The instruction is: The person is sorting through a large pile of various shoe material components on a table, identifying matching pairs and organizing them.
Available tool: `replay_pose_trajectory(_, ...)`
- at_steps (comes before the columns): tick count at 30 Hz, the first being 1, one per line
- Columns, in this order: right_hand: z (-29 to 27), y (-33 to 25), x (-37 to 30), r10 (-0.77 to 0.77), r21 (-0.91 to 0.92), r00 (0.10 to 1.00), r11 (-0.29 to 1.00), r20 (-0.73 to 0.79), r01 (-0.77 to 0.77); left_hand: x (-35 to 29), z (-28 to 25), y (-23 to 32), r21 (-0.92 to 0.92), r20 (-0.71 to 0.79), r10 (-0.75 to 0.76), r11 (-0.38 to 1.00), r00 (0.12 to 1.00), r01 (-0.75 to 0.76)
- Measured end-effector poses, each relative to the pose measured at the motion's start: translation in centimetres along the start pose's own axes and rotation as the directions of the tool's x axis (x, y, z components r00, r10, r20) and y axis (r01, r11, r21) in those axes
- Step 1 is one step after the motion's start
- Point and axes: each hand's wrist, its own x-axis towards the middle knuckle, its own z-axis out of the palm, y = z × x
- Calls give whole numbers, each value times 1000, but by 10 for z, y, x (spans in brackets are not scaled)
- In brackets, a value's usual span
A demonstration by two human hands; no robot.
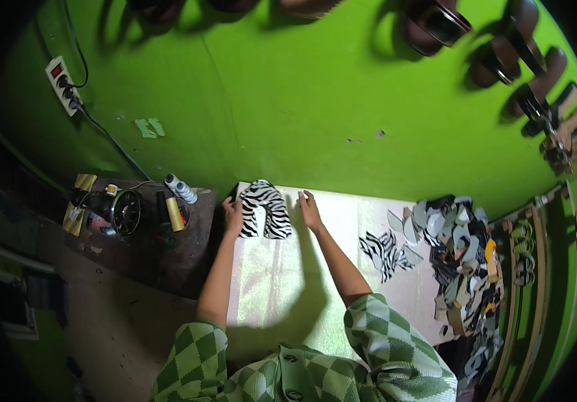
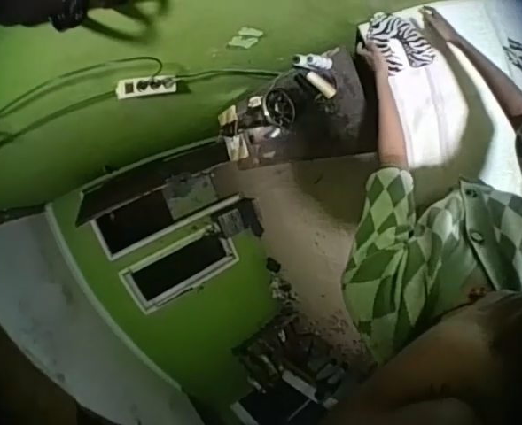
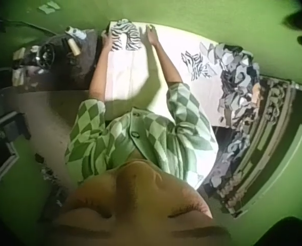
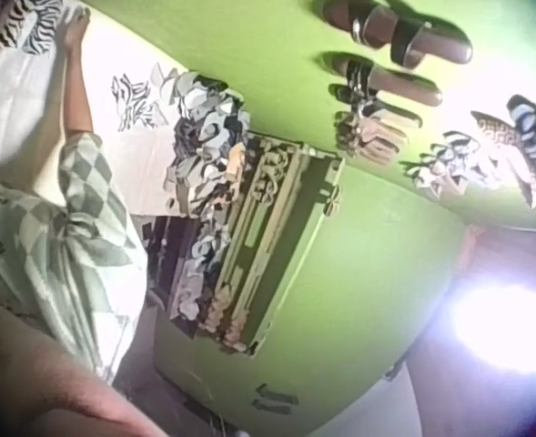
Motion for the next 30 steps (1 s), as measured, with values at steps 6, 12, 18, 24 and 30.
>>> replay_pose_trajectory(6, -135, 47, -101, -279, -244, 950, 940, -142, 240, -122, 1, 42, 395, -316, 337, 897, 887, -200)
replay_pose_trajectory(12, -264, 73, -180, -229, -504, 815, 859, -533, -88, -230, 84, 37, 522, -253, 499, 792, 829, -317)
replay_pose_trajectory(18, -334, 102, -204, 18, -553, 919, 794, -394, -253, -277, 199, 15, 299, -27, 351, 896, 936, -328)
replay_pose_trajectory(24, -376, 122, -183, -68, -637, 992, 770, -103, -14, -307, 307, 26, 67, 163, 143, 985, 976, -156)
replay_pose_trajectory(30, -406, 119, -149, -105, -551, 988, 820, 117, 152, -324, 352, 58, 466, 42, 152, 871, 988, -154)
